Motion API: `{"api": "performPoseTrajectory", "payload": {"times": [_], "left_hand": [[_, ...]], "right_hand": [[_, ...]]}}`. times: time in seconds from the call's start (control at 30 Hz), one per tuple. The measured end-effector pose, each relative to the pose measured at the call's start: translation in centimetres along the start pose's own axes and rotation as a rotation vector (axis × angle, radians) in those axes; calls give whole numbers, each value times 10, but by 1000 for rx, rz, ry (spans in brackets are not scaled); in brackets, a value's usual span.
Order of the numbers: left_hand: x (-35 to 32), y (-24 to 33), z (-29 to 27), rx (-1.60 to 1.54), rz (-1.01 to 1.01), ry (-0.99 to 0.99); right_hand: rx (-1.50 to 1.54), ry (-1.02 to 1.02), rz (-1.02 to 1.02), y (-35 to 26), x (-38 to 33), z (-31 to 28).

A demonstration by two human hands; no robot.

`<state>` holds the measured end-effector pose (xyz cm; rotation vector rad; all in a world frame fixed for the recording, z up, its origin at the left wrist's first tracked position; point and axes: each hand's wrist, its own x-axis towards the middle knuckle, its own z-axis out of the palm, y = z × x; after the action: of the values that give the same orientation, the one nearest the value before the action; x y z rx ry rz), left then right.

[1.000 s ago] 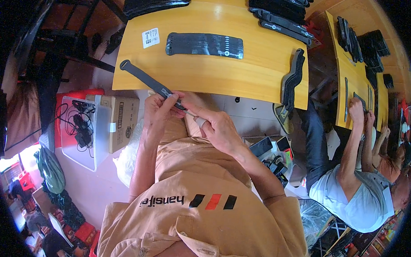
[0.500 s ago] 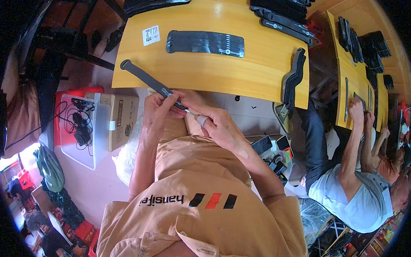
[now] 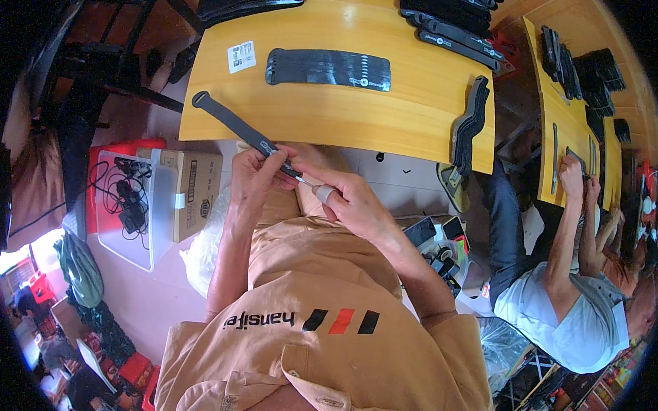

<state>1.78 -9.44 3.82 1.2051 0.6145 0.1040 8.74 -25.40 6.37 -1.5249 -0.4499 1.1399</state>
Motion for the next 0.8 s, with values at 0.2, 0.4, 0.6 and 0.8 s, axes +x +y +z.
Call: {"api": "performPoseTrajectory", "payload": {"times": [0.2, 0.4, 0.6, 0.8], "left_hand": [[-1, -2, 0, 32, 18, -3], [0, -4, 2, 77, 26, -14], [-5, 12, 10, -8, -38, 40], [-21, 4, 4, 397, 225, 80]], "right_hand": [[-45, 35, -5, 1, 0, 2], [-233, 157, -78, 21, 3, 4], [-104, 196, -106, 19, 7, 5], [195, 152, -80, 5, 2, 10]]}}
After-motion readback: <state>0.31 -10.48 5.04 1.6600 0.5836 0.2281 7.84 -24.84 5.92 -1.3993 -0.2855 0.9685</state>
